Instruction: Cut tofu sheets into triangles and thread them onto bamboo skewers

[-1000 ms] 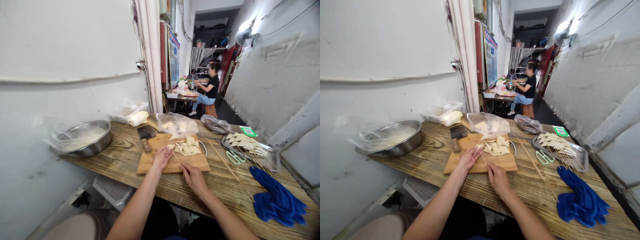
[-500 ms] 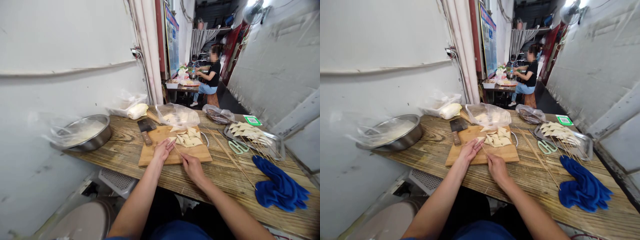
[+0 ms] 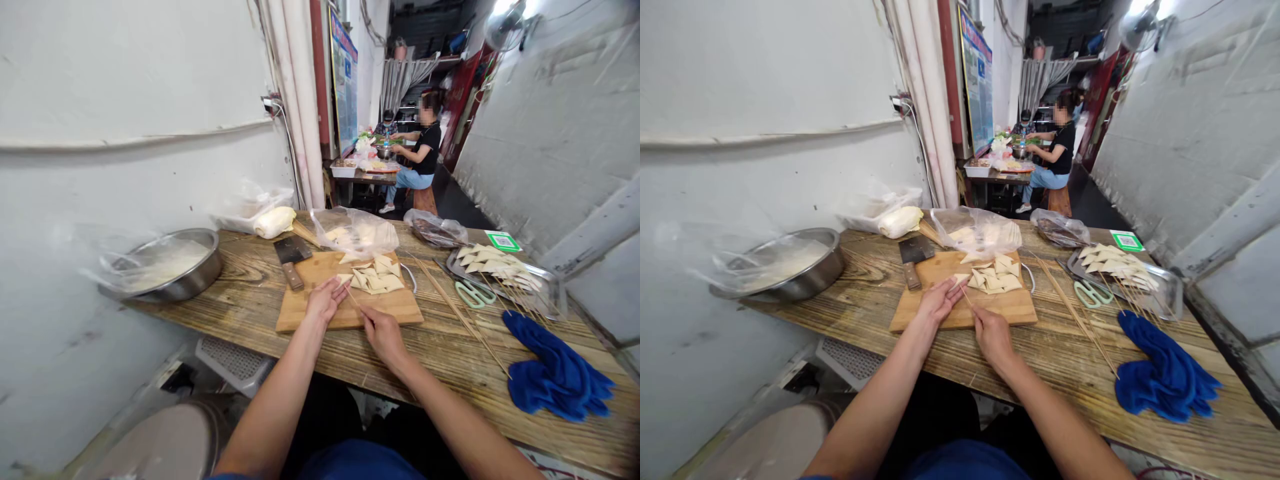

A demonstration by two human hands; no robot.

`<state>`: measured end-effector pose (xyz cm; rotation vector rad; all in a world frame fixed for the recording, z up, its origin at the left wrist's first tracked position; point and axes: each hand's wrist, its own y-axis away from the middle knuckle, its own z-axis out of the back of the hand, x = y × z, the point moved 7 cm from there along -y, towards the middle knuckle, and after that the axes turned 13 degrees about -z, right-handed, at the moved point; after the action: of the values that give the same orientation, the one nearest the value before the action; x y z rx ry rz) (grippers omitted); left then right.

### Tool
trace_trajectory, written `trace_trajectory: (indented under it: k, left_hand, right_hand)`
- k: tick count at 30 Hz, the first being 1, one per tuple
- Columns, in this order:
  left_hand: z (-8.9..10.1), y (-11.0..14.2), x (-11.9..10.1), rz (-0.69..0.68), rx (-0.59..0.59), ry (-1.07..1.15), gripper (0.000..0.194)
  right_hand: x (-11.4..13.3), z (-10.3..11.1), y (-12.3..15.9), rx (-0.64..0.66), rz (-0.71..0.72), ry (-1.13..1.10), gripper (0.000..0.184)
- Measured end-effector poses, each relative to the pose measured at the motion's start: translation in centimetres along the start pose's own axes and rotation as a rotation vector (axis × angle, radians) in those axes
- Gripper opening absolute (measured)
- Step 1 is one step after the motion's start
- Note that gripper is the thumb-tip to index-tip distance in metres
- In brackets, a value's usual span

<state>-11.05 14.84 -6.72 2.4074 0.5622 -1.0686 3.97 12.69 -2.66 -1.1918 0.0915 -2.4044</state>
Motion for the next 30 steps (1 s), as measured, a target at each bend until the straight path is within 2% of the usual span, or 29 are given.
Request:
trace_trajectory:
  k: [7,24,30]
  left_hand:
    - [0.0,0.1,0.0,-0.002,-0.005,0.005,0.015]
    - [0.3,-0.2,0.4,-0.008,0.043,0.035,0.017]
    - [0.3,-0.2,0.4,0.005,0.039,0.042,0.017]
  right_hand:
    - [-0.1,-0.2,0.0,-0.01,-0.003,0.016,0.032]
    - [1.2,-0.8,-0.8,-0.032,-0.061,0.114,0.03]
    - [1.2,-1.0,-1.2,-0.04,-0.039,0.051,0.031]
